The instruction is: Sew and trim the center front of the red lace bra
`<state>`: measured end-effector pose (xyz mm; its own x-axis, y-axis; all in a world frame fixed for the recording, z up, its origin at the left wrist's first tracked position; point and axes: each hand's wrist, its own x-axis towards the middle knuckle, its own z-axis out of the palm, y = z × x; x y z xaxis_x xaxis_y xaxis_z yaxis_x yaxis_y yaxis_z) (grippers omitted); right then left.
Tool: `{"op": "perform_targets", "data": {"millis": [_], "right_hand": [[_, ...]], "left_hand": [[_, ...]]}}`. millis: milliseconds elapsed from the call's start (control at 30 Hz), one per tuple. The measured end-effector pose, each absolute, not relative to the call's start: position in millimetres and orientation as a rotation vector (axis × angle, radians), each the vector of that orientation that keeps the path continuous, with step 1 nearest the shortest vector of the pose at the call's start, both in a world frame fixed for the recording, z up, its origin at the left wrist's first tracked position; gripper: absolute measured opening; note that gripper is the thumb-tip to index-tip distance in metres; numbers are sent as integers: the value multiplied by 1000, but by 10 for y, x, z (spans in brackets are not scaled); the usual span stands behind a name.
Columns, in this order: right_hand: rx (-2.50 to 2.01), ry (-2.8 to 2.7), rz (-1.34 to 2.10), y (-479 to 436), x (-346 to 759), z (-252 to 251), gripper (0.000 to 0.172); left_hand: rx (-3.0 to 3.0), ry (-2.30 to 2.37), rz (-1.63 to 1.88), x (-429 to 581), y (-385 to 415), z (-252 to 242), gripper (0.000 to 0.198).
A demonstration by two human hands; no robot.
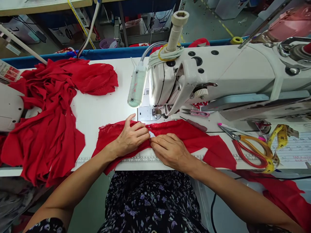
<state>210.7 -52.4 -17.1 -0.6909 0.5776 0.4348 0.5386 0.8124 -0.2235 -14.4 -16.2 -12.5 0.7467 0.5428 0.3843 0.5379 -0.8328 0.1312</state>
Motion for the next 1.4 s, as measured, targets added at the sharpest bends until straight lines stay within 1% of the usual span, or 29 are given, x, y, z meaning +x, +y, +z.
{"op": "perform_targets", "data": {"millis": [433, 600, 667, 733, 767, 833, 900, 1067, 1233, 1400], "right_hand": [[-806, -2498, 44, -528, 2099, -159, 14], [-822, -2504, 26, -534, 2093, -167, 16], [-814, -2501, 53, -537, 2107, -166, 17], [-792, -2482, 155, -534, 2134, -146, 17], [-790, -2454, 226, -528, 2151, -126, 18], [-826, -2367, 358, -501, 2177, -66, 19], [-892, -2308, 415, -448, 2177, 4, 21], [-884, -2507, 413, -218, 2060, 36, 24], [-969, -2508, 373, -87, 2018, -117, 29], [-1025, -2436, 466, -85, 2050, -89, 28]], "left_hand": [[2997, 933, 611, -154, -191, -129, 29], [2977, 933, 664, -191, -205, -58, 27], [2910, 937, 704, -202, -280, 16, 25], [2824, 952, 742, -192, -416, 74, 19], [2792, 965, 746, -178, -503, 85, 20], [2777, 1004, 720, -137, -689, 59, 34], [2806, 1063, 682, -98, -848, -14, 41], [2839, 1133, 590, -141, -906, -157, 41], [2921, 1024, 517, -274, -705, -86, 38], [3018, 1059, 482, -179, -815, -64, 46]]}}
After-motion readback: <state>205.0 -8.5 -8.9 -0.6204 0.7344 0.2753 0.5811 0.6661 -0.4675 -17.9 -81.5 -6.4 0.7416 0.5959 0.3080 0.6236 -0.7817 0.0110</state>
